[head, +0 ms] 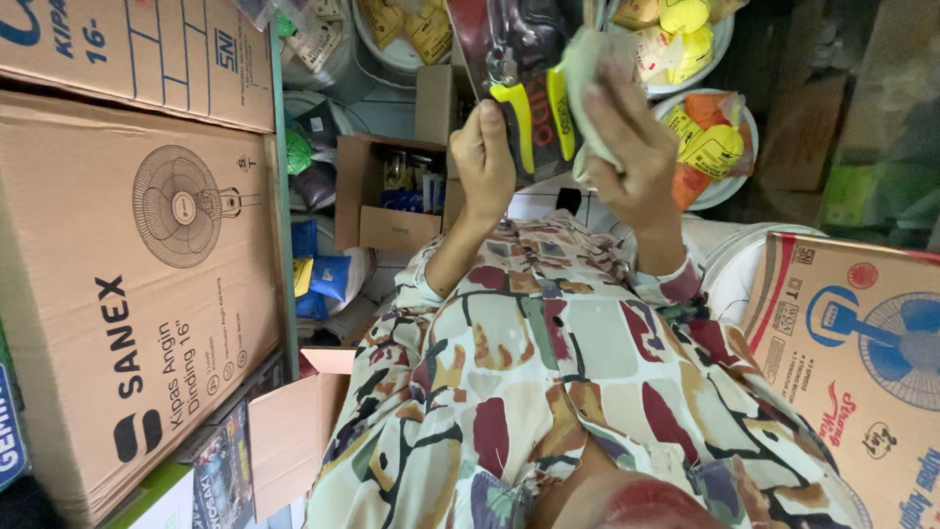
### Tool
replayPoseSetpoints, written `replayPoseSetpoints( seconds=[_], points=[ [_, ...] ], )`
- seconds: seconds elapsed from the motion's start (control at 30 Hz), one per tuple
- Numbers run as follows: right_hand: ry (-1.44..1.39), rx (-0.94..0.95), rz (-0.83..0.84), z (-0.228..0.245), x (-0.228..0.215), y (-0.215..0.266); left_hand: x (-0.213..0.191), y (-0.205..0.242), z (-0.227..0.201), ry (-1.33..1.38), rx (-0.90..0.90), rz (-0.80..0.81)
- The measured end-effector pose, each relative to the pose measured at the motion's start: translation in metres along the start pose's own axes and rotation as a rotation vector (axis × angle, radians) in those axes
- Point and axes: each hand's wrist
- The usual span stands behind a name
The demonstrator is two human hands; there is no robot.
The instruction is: The person wipes down various packaged tools, including pliers and a crimper, with a cloth and moves them between boxes and shelves in a cluttered storage area.
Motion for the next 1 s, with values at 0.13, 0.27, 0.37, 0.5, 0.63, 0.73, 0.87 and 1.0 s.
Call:
replayPoseSetpoints(
  seconds=[0.13,0.27,0.37,0.5,0.63,0.73,0.87,1.0],
  points=[
    [-0.066,0.046,0.087,0.024,0.017,0.008,-0.009,-0.006,0.0,0.019,0.017,-0.082],
    [-0.032,0.09,0.295,0.003,0.025,0.062,-0.017,-0.021,-0.004,0.259,-0.048,-0.329],
    [-0.429,0.36,0.351,-0.024,0.039,0.09,-0.027,-0.031,-0.008,0.259,-0.006,-0.353],
    [-1.065,0.626,-0.055,-0.041,0.04,0.077,-0.019,-0.024,0.002,0.213,-0.018,-0.233],
    [-0.86,0.542,-0.006,-0.028,0.039,0.052,0.007,-0.003,0.014,0.187,-0.116,0.027],
    [-0.778,0.553,0.027,-0.007,0.036,0.051,0.019,0.002,0.017,0.124,-0.141,0.115],
    [-0.362,0.585,-0.154,0.023,0.037,0.056,0.027,0.006,0.003,0.088,0.001,0.204],
    [-0.057,0.27,-0.065,0.045,0.031,0.041,0.041,0.014,0.006,0.425,-0.065,0.298]
  ],
)
Point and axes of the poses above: each hand's wrist, its own y-axis away from the middle knuckle, its own x-axis out of the palm, z = x × y, and after that the axes turned 14 degrees about x, right-handed
